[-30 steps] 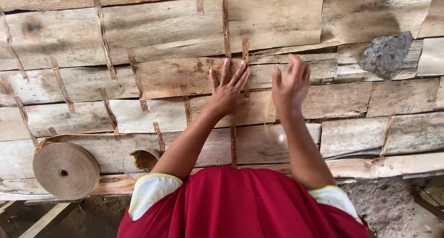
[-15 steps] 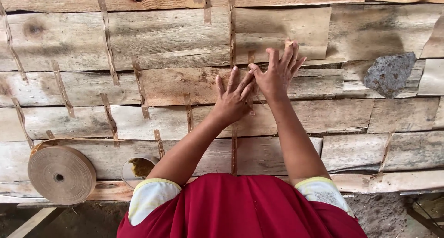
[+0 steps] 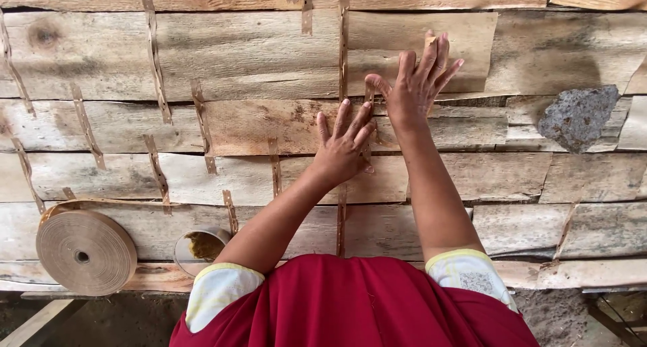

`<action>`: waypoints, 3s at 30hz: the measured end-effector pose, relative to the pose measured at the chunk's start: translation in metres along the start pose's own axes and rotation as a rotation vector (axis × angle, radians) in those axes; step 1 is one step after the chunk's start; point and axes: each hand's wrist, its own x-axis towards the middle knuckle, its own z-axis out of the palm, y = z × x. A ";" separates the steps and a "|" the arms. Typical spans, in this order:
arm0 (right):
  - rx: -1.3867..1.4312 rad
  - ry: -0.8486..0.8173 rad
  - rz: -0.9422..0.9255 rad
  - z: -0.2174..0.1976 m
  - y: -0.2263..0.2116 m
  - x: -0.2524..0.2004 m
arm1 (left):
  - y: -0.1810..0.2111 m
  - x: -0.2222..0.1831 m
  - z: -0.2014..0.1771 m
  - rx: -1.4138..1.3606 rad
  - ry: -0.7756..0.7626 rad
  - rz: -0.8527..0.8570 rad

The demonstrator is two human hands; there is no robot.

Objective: The person repeatedly applies a brown paste to perforated strips and presses them onto a wooden roof surface. They smooth each strip with both hands to secure it in place, working across multiple sections of the roof.

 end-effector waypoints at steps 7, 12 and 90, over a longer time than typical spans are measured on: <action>0.153 -0.225 0.044 -0.080 -0.022 0.005 | -0.006 -0.002 0.010 -0.038 0.075 0.037; 0.077 -0.222 -0.029 -0.052 -0.016 -0.023 | -0.014 -0.002 0.034 -0.008 0.265 0.084; 0.996 0.402 -0.140 -0.323 -0.031 -0.111 | 0.115 -0.102 -0.030 -1.046 0.462 0.450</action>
